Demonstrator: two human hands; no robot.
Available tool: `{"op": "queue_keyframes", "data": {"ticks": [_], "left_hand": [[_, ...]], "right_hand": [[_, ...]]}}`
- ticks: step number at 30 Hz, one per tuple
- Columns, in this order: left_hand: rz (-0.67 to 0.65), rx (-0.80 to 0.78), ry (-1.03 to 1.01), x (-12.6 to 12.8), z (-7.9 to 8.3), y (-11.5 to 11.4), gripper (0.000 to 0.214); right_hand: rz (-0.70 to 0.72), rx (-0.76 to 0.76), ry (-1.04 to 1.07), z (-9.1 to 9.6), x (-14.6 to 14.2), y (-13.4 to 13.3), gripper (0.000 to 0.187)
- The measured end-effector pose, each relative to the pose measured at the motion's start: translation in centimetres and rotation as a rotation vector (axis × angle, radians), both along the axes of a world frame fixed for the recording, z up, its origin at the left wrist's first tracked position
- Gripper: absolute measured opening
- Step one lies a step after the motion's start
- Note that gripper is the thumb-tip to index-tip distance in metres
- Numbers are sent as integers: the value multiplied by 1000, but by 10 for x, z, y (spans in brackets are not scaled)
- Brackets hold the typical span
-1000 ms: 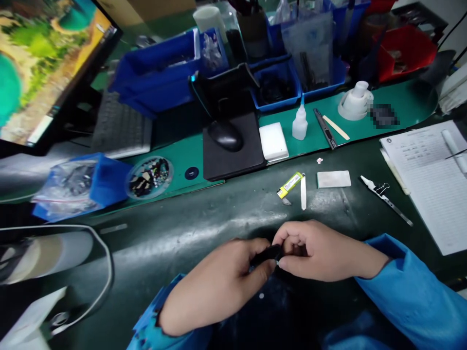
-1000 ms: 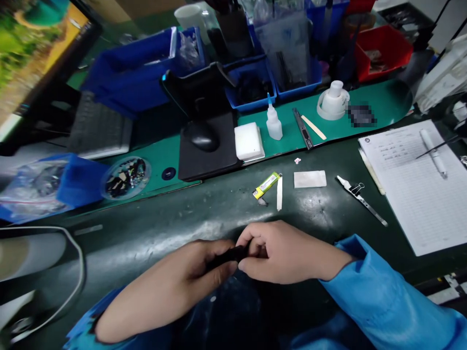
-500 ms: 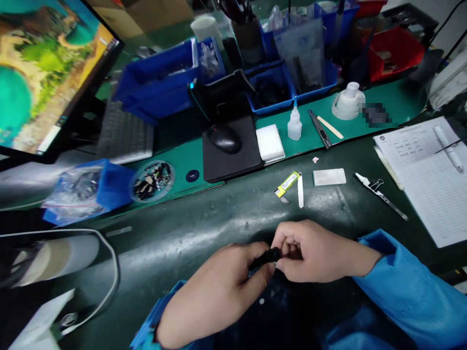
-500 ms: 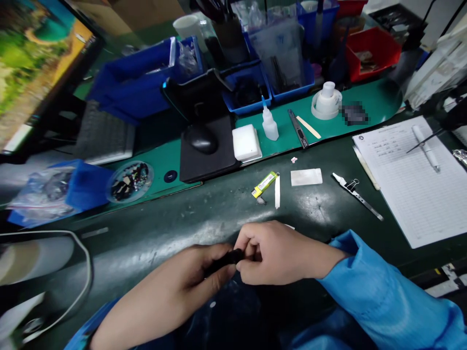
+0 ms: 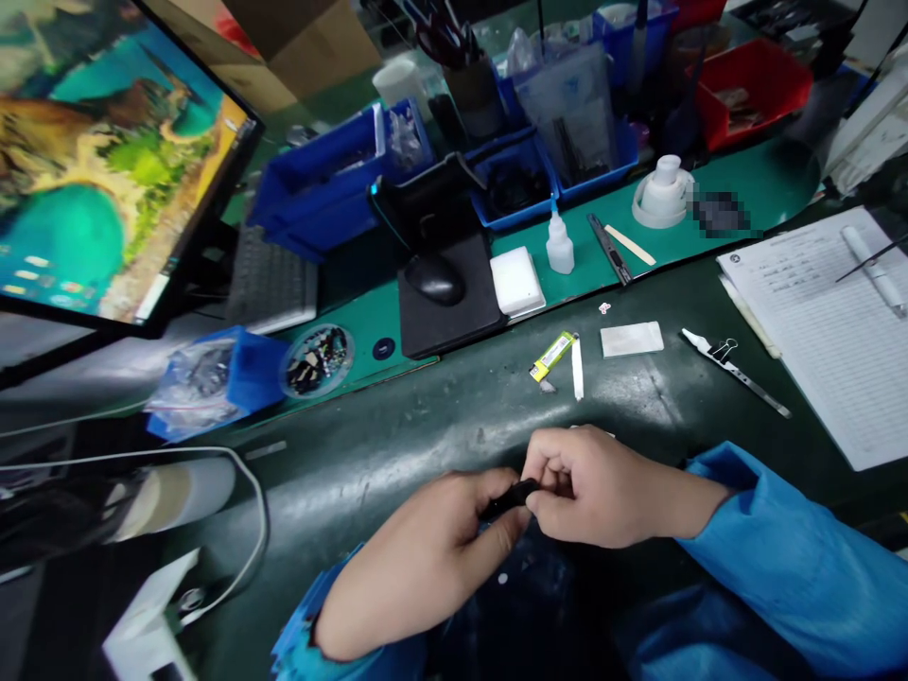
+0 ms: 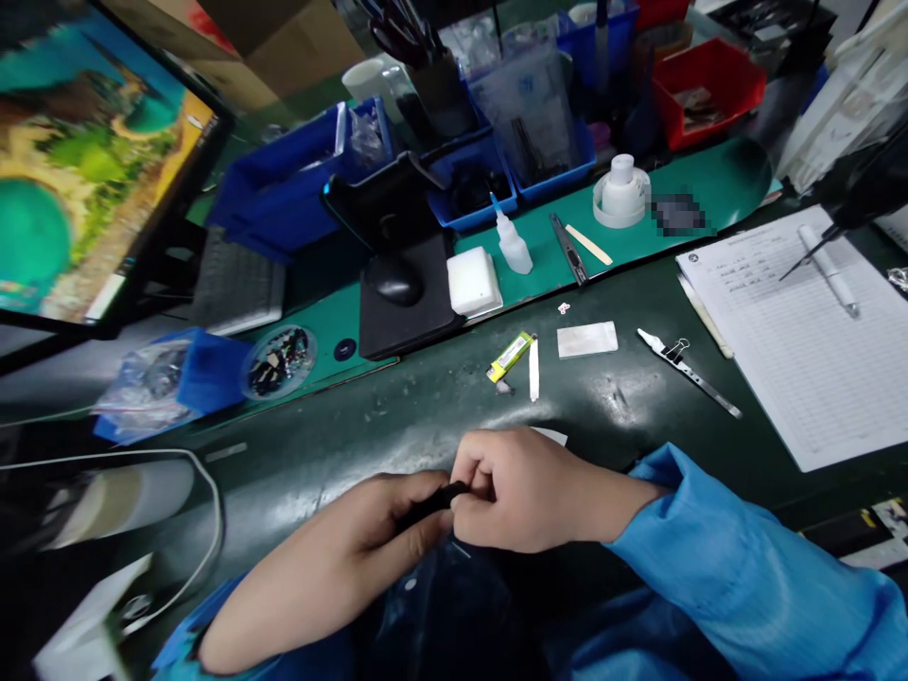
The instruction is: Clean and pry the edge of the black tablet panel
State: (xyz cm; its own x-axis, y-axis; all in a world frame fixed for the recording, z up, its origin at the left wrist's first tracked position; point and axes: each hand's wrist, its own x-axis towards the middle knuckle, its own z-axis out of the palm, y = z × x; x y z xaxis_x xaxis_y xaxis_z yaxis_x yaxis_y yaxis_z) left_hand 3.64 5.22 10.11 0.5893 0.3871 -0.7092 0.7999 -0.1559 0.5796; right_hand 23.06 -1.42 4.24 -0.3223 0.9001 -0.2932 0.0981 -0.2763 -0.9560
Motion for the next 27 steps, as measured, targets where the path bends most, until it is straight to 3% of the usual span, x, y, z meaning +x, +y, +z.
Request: {"op": "queue_keyframes", "data": {"ticks": [8, 13, 18, 27], "left_hand": [[85, -37, -145, -19, -13, 0, 38], [151, -42, -261, -30, -21, 0, 33], [148, -48, -318, -31, -26, 2, 32], [135, -56, -354, -27, -29, 3, 31]], "right_hand": [[-10, 143, -39, -1, -6, -10, 13], [-24, 258, -115, -8, -13, -15, 16], [-37, 364, -153, -15, -18, -19, 28], [-72, 458, -187, -19, -20, -19, 28]]}}
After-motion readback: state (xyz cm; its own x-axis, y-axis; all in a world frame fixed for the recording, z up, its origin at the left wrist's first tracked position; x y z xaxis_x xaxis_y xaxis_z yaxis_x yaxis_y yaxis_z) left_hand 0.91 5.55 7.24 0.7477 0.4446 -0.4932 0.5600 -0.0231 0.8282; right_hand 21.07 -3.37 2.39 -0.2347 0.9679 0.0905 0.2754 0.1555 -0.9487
